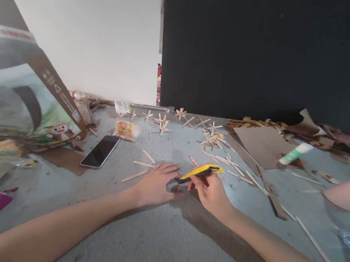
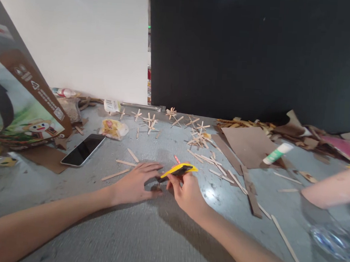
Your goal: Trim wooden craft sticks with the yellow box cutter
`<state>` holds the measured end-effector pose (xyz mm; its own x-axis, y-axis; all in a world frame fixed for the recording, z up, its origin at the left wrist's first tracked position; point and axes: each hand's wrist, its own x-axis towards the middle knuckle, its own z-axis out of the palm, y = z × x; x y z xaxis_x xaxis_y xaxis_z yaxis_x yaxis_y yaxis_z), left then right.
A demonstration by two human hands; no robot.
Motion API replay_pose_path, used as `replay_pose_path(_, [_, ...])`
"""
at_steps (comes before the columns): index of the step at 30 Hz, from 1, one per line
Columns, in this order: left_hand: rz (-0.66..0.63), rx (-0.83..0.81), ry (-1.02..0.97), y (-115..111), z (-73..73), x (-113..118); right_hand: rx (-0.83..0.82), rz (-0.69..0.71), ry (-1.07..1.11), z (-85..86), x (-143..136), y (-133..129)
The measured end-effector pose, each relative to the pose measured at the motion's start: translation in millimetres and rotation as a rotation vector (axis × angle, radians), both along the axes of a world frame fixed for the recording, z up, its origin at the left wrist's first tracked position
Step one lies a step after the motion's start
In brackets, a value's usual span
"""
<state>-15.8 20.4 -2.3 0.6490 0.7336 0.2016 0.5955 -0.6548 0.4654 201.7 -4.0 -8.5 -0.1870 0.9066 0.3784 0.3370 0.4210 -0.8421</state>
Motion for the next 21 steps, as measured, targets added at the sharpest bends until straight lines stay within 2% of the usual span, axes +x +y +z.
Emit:
replay_pose_path(3, [-0.021,0.017,-0.054,0.6,0.2,-0.8,-0.010,0.007,-0.003,2.7,-1.5,1.5])
replay_pose_path(9, [-0.083,0.068,-0.322,2.9,2.9,-2.6,0.061,0.002,-0.037,2.8,-1.8,5.0])
replay_pose_path(16, [-0.113,0.061,-0.314,5.4,-0.1,-4.6,0.089,-0.048,-0.056,-2.8,-0.9,5.7])
replay_pose_path(21, [-0.109,0.110,-0.301,8.5,-6.0,-5.7,0.105,-0.035,-0.072,5.4,-0.6,3.0])
